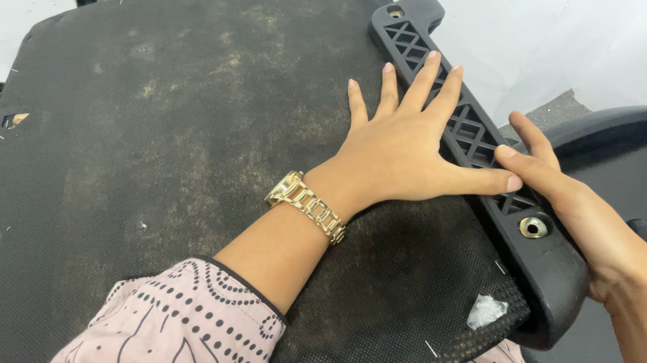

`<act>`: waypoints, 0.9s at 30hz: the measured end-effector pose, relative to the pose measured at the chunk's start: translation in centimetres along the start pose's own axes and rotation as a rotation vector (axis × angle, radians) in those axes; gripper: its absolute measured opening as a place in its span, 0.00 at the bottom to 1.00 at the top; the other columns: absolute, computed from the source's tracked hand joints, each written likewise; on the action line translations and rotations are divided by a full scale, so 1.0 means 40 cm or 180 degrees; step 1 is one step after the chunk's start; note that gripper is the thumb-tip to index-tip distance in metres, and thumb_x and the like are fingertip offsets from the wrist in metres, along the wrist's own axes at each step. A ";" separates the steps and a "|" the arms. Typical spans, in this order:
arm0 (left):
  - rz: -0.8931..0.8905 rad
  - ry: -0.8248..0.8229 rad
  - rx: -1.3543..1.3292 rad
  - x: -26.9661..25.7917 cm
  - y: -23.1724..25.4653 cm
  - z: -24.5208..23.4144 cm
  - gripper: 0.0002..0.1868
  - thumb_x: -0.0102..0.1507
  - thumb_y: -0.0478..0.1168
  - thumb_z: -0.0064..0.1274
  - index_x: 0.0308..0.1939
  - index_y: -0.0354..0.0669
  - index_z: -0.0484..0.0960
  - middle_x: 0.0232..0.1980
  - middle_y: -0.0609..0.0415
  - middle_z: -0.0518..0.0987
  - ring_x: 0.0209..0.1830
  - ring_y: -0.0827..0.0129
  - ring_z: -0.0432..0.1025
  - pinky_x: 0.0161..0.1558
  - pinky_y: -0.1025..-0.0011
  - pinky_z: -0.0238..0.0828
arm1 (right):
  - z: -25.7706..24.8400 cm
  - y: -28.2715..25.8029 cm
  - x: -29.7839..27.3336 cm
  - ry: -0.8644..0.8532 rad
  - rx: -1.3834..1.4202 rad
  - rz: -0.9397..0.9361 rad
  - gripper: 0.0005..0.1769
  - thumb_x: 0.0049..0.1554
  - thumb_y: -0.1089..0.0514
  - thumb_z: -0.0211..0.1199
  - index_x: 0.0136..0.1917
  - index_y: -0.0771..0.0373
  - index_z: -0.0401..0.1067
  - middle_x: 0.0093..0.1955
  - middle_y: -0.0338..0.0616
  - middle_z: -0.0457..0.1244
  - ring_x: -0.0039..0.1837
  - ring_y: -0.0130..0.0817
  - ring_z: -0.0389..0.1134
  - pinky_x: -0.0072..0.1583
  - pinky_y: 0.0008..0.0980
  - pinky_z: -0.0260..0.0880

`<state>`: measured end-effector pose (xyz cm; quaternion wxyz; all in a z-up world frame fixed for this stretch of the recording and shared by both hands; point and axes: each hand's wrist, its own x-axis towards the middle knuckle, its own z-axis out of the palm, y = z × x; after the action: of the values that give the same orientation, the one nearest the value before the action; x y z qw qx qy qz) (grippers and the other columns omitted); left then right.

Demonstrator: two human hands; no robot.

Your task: The person aligns a black plastic chair armrest bracket to the underside of an overturned office chair seat and secures it by hand-tightening and then screwdriver-tightening multiple screws. The person uses a red-handled and a black-handled screwdriver to fasten the bracket to the seat.

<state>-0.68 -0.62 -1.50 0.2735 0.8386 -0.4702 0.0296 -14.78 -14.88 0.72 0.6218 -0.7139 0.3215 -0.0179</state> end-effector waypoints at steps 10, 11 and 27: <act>0.0263 0.0432 0.0001 -0.021 0.014 0.008 0.66 0.50 0.83 0.50 0.77 0.38 0.61 0.82 0.33 0.51 0.80 0.24 0.35 0.74 0.32 0.24 | -0.037 0.054 0.004 -0.0504 0.0296 -0.0535 0.41 0.65 0.33 0.47 0.85 0.50 0.52 0.74 0.56 0.58 0.71 0.44 0.64 0.62 0.39 0.72; 0.0266 0.0431 -0.0004 -0.022 0.016 0.009 0.66 0.50 0.83 0.50 0.77 0.38 0.61 0.82 0.33 0.51 0.80 0.24 0.35 0.74 0.32 0.24 | -0.040 0.061 -0.001 -0.0404 0.0350 -0.0451 0.40 0.65 0.33 0.46 0.84 0.51 0.53 0.74 0.58 0.59 0.71 0.45 0.65 0.61 0.39 0.71; 0.0296 0.0362 0.0247 -0.020 0.016 0.034 0.66 0.53 0.83 0.49 0.77 0.35 0.57 0.80 0.28 0.48 0.77 0.15 0.32 0.71 0.27 0.22 | -0.078 0.095 0.062 -0.0946 -0.0157 -0.0805 0.47 0.62 0.28 0.46 0.84 0.52 0.43 0.79 0.55 0.51 0.78 0.45 0.54 0.69 0.44 0.60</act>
<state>-1.93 -0.92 -2.65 0.2654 0.8228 -0.4908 0.1081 -15.79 -18.88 -2.91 0.6375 -0.7584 0.1342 0.0175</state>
